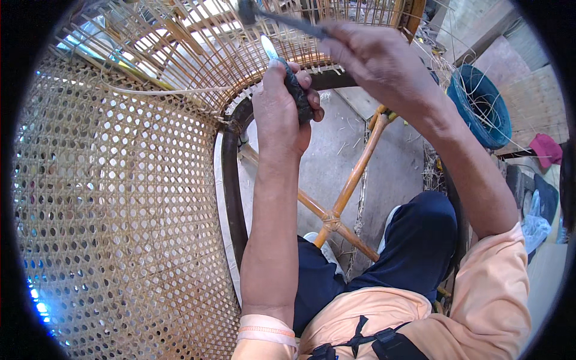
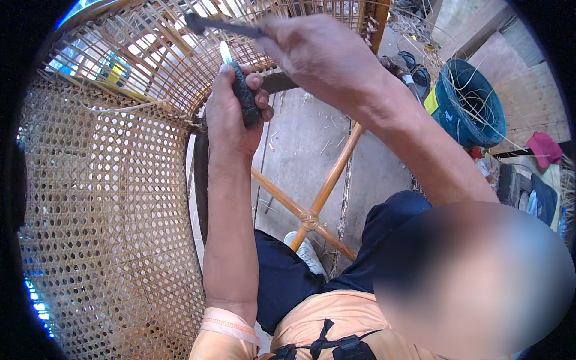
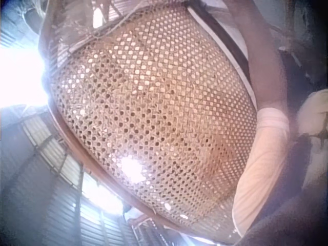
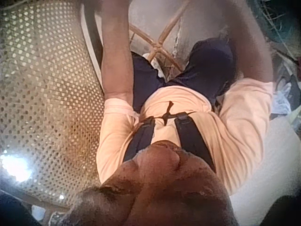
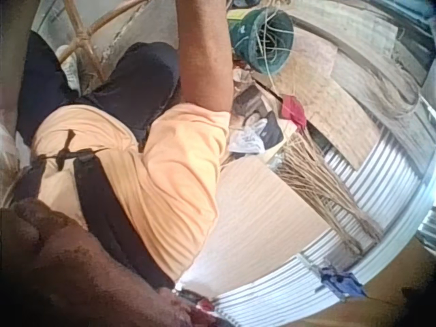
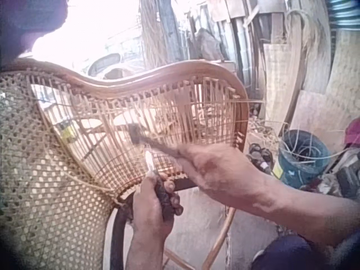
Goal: Repairing the rattan weaving on a wicker chair frame using rattan strips, a hammer, pliers, and a knife.
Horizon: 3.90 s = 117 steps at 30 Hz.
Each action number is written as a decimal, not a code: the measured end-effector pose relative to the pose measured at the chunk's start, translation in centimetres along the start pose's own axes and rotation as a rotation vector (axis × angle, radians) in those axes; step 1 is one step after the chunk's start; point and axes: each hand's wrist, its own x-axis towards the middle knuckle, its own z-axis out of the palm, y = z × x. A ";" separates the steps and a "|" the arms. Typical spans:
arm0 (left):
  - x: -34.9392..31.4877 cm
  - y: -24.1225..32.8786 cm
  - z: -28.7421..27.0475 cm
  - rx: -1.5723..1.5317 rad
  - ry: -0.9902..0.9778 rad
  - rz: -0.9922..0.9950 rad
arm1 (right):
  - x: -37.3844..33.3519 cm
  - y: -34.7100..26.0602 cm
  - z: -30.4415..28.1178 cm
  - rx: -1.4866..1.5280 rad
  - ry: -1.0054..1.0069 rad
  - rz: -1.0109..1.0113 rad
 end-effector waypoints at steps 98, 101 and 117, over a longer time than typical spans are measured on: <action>4.0 6.9 -6.4 2.099 0.292 1.467 | 1.5 -3.3 0.5 0.502 0.146 0.187; 4.1 6.9 -6.8 2.089 0.267 1.481 | 1.8 -1.7 3.4 0.355 0.084 0.013; -6.3 -8.3 -6.4 1.955 -0.157 0.621 | 3.2 -4.0 4.8 0.411 0.085 -0.008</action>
